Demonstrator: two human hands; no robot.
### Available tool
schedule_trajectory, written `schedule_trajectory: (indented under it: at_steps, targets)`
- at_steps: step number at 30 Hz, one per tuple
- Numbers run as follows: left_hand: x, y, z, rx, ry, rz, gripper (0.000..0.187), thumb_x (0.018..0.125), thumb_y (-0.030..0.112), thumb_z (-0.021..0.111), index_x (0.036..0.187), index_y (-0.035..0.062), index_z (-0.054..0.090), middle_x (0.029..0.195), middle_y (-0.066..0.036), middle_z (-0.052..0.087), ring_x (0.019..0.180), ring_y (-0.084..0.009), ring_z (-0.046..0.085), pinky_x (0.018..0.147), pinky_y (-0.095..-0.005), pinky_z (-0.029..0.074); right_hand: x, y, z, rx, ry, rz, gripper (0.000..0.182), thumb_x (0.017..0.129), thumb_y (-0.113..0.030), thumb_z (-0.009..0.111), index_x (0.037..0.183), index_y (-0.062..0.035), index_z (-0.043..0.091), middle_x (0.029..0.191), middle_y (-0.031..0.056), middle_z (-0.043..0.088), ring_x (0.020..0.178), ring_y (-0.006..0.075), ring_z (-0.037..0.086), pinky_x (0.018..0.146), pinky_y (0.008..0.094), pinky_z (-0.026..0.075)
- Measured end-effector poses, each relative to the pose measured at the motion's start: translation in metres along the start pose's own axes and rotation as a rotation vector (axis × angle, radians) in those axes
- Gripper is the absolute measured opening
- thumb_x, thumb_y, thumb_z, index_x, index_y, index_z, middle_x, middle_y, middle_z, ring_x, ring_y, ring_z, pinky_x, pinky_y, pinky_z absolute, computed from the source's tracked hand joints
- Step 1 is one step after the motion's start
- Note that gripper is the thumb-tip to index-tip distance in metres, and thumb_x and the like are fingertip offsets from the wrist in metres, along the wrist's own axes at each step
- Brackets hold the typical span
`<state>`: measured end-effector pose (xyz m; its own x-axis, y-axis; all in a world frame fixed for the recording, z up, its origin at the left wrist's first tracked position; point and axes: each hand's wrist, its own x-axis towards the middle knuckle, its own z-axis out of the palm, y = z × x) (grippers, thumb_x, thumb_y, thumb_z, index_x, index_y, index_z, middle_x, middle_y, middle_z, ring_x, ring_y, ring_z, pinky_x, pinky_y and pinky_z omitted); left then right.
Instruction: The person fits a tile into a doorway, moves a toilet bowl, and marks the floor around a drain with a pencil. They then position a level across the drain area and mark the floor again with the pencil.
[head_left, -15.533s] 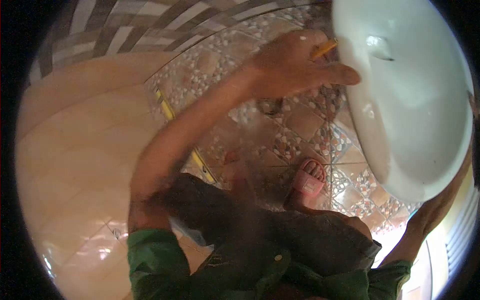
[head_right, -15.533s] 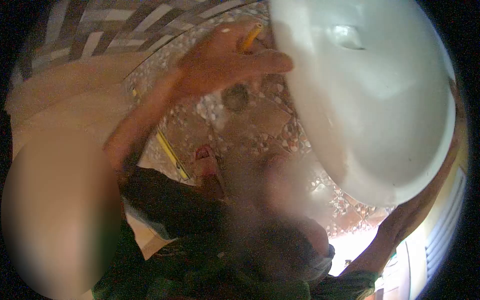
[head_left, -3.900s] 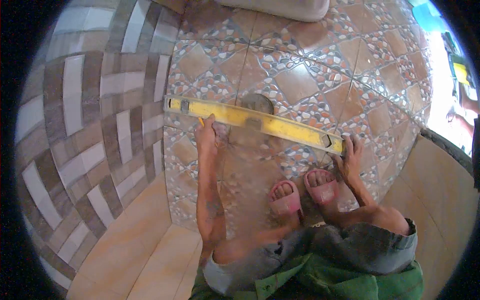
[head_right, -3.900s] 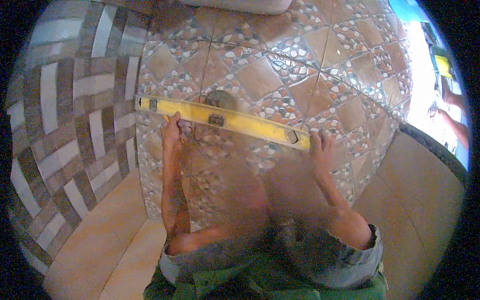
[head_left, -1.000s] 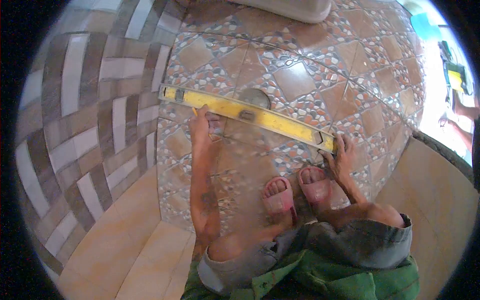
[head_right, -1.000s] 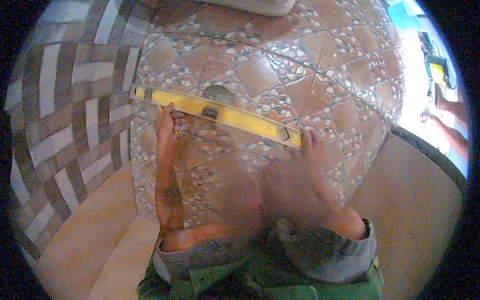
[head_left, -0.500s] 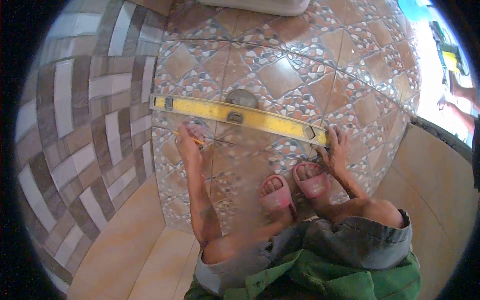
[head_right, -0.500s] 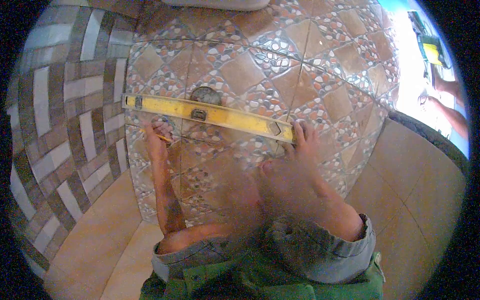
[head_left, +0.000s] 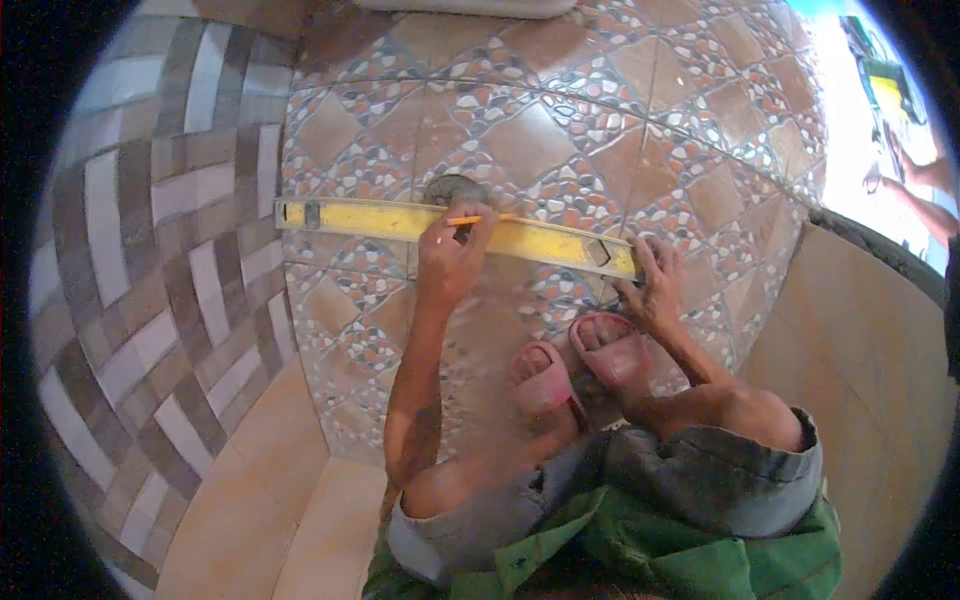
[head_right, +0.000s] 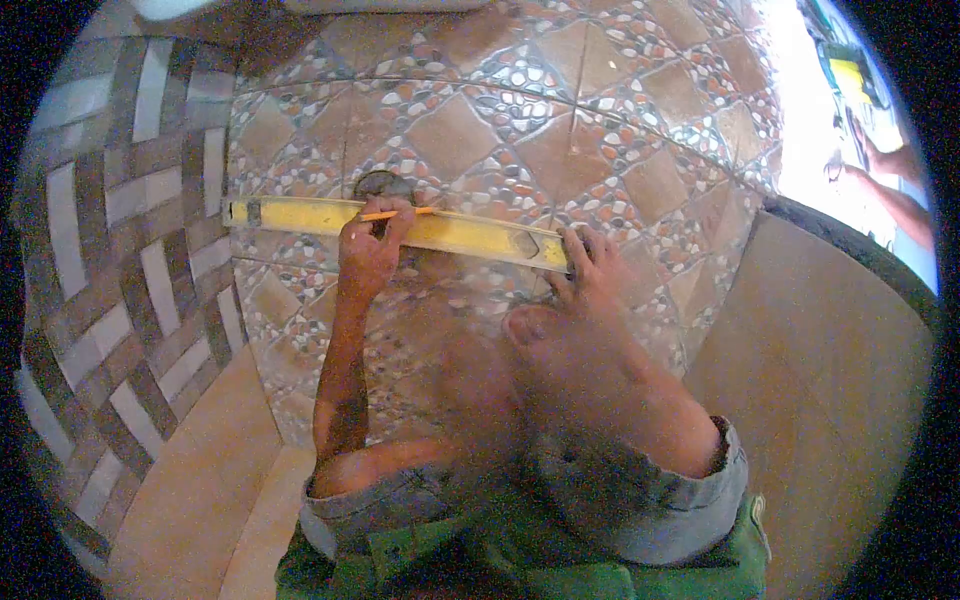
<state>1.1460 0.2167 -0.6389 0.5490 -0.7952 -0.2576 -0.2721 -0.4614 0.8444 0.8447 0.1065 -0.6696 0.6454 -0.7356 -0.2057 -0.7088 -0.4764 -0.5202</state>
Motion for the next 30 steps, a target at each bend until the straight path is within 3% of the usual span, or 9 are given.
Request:
schedule_trajectory:
  at_steps: [7,10,14,17,20,22,24,26,30]
  targets:
    - [0.006,-0.002,0.018,-0.027,-0.096,-0.081,0.024,0.092,0.028,0.06,0.1,0.0066,0.067,0.088,-0.012,0.067,0.077,-0.0245,0.064,0.069,-0.0359,0.049,-0.004,0.009,0.009,-0.022,0.049,0.006,0.07,0.065,-0.023,0.082,0.13,-0.0165,0.056,0.127,0.0155,0.046,0.115,0.0365,0.044,0.096,0.0494,0.036]
    - [0.003,0.005,0.052,0.094,-0.254,0.043,0.027,0.091,0.026,0.059,0.105,0.0053,0.067,0.095,-0.014,0.068,0.082,-0.0293,0.065,0.073,-0.0389,0.05,-0.005,0.011,0.011,-0.031,0.033,0.042,0.07,0.065,-0.023,0.082,0.13,-0.0163,0.056,0.125,0.0155,0.047,0.114,0.0359,0.044,0.096,0.0488,0.037]
    - [-0.006,0.028,0.112,-0.242,-0.318,0.075,0.027,0.09,0.025,0.056,0.107,0.007,0.067,0.101,-0.017,0.066,0.089,-0.035,0.064,0.08,-0.0412,0.051,-0.005,0.008,0.01,-0.028,0.04,0.05,0.072,0.064,-0.021,0.084,0.13,-0.0149,0.056,0.124,0.0174,0.047,0.115,0.0359,0.043,0.096,0.0472,0.037]
    - [-0.004,0.038,0.13,0.07,-0.202,0.445,0.025,0.089,0.02,0.056,0.109,0.0092,0.066,0.102,-0.016,0.065,0.092,-0.0343,0.064,0.081,-0.0424,0.051,-0.004,0.008,0.017,0.063,0.079,0.056,0.071,0.064,-0.021,0.084,0.13,-0.0141,0.056,0.123,0.0189,0.047,0.115,0.0368,0.043,0.097,0.0478,0.036]
    - [0.002,0.0,0.126,0.103,-0.29,0.348,0.023,0.088,0.016,0.056,0.109,0.0102,0.066,0.106,-0.014,0.064,0.091,-0.0332,0.064,0.081,-0.043,0.051,-0.002,0.005,0.013,0.048,0.061,0.059,0.07,0.065,-0.022,0.083,0.129,-0.0136,0.057,0.124,0.0198,0.046,0.116,0.0378,0.042,0.097,0.0487,0.036]
    - [0.008,0.008,0.067,0.53,-0.247,0.463,0.016,0.089,0.016,0.056,0.1,0.009,0.064,0.106,-0.015,0.064,0.091,-0.0347,0.063,0.079,-0.0441,0.051,0.001,0.008,0.01,0.011,0.044,0.063,0.069,0.066,-0.021,0.083,0.129,-0.0137,0.057,0.124,0.0195,0.046,0.116,0.0379,0.042,0.098,0.0485,0.036]
    - [0.014,-0.028,0.02,0.544,-0.114,0.354,0.013,0.09,0.016,0.055,0.094,0.0077,0.064,0.099,-0.015,0.066,0.088,-0.0357,0.064,0.074,-0.0454,0.051,-0.006,0.008,0.011,0.01,0.023,0.083,0.068,0.066,-0.021,0.083,0.128,-0.0138,0.057,0.124,0.0192,0.046,0.117,0.038,0.042,0.098,0.0484,0.036]
    - [0.022,-0.007,-0.012,0.339,-0.009,-0.029,0.013,0.091,0.016,0.056,0.092,0.0064,0.064,0.09,-0.014,0.068,0.083,-0.0331,0.065,0.071,-0.0428,0.051,-0.003,0.009,0.013,0.034,0.035,0.082,0.068,0.065,-0.021,0.083,0.128,-0.0139,0.057,0.124,0.019,0.046,0.117,0.0381,0.042,0.098,0.0484,0.036]
    - [0.014,0.006,0.005,0.068,0.12,-0.002,0.013,0.091,0.018,0.06,0.091,0.0056,0.064,0.086,-0.013,0.067,0.079,-0.0328,0.065,0.07,-0.039,0.051,-0.002,0.009,0.012,-0.049,0.043,0.062,0.068,0.065,-0.022,0.083,0.128,-0.0141,0.057,0.124,0.0187,0.047,0.116,0.0371,0.043,0.097,0.0482,0.036]
